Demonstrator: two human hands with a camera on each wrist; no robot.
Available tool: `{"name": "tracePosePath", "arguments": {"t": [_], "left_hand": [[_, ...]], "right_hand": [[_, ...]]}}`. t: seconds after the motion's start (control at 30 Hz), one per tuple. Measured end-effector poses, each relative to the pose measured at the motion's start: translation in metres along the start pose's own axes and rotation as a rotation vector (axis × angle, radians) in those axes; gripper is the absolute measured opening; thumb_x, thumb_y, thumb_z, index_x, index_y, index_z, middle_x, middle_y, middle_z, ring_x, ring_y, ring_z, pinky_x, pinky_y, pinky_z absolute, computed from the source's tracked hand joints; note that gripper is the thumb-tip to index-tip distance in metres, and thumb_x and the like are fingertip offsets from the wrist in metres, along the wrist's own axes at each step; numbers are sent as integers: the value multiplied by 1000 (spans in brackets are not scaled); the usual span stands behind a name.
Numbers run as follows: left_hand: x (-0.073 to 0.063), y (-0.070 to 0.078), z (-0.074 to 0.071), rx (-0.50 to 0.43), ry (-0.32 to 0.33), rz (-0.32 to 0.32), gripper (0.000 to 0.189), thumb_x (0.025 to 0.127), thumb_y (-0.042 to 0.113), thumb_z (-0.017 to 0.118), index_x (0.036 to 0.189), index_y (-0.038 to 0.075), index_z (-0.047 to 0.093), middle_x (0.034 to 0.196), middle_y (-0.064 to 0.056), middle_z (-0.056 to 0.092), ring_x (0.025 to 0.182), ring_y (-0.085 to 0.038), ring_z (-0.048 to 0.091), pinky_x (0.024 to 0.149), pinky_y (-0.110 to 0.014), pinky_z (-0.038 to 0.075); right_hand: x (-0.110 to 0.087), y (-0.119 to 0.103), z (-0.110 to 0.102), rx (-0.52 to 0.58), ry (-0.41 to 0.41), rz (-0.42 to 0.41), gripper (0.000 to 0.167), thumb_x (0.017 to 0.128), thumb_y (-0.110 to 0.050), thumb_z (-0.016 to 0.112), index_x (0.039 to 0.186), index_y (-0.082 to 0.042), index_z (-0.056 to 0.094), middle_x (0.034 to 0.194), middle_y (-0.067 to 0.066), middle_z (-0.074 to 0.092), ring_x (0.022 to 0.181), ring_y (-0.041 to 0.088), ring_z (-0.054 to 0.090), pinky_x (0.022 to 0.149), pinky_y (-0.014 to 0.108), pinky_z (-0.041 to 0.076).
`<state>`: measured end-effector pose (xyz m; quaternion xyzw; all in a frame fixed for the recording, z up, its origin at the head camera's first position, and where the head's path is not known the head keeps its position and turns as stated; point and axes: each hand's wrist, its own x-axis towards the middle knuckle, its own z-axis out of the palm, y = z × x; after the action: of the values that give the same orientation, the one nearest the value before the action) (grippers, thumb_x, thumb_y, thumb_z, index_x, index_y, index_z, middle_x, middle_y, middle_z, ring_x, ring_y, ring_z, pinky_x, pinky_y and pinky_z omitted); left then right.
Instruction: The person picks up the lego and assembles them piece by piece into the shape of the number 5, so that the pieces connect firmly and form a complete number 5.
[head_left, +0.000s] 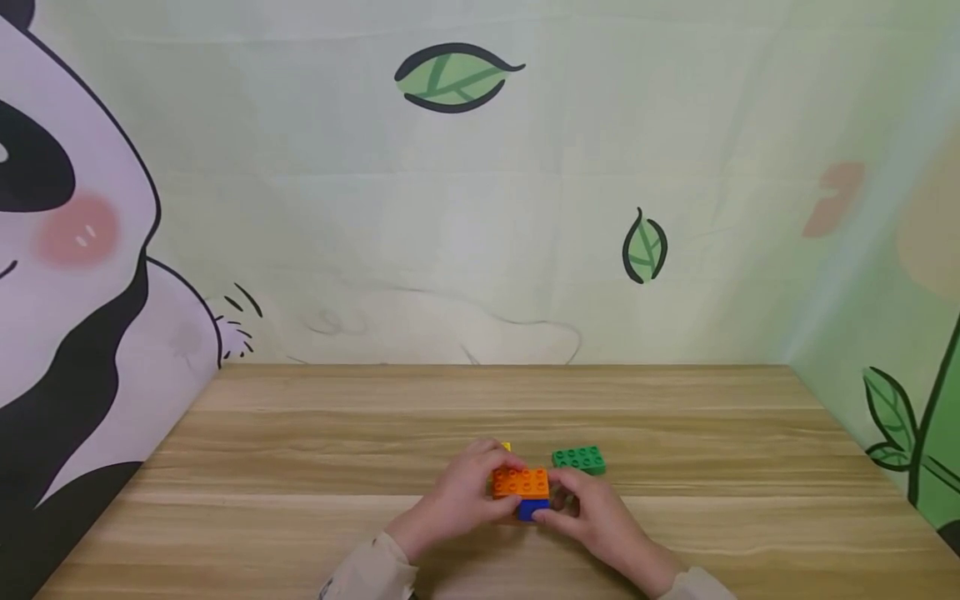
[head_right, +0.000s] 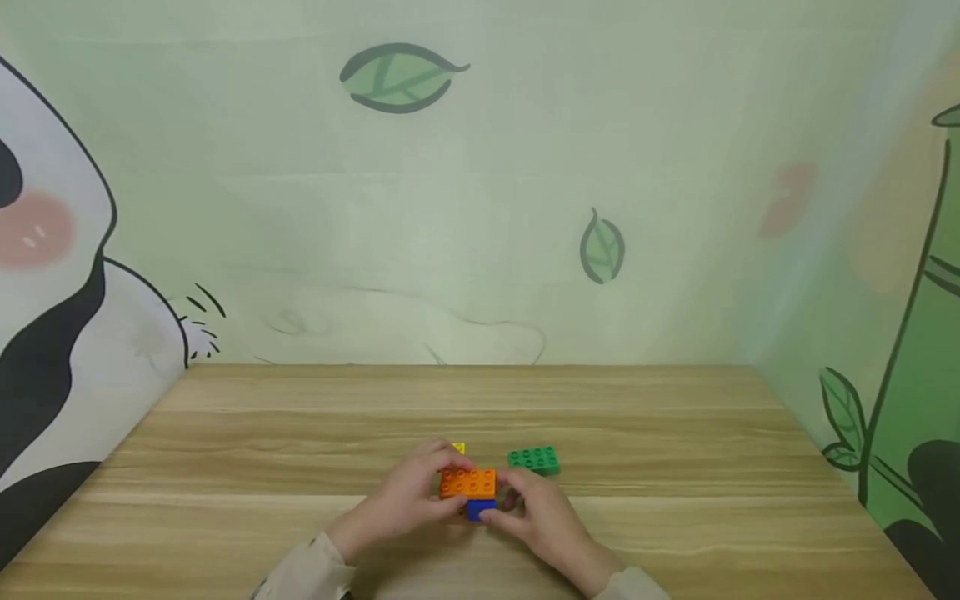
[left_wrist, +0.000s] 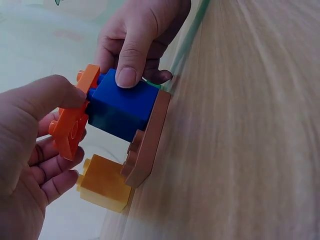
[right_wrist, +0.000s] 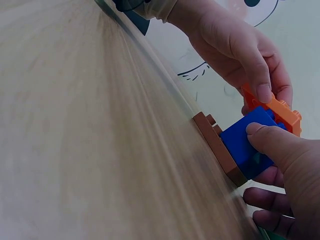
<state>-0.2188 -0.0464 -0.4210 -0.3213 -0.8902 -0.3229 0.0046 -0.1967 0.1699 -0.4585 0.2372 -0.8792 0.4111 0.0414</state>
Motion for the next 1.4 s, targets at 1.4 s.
{"name": "tracePosePath", "arguments": {"t": [1.4], "left_hand": [[-1, 9, -9, 115, -105, 29, 32, 89, 23, 69, 118, 10, 66, 108, -2, 63, 86, -5, 53, 82, -21, 50]], "right_hand": [[1, -4, 0, -25, 4, 24, 38, 82, -29, 75, 110, -6, 64, 83, -1, 65, 68, -3, 50, 59, 18, 47]]}}
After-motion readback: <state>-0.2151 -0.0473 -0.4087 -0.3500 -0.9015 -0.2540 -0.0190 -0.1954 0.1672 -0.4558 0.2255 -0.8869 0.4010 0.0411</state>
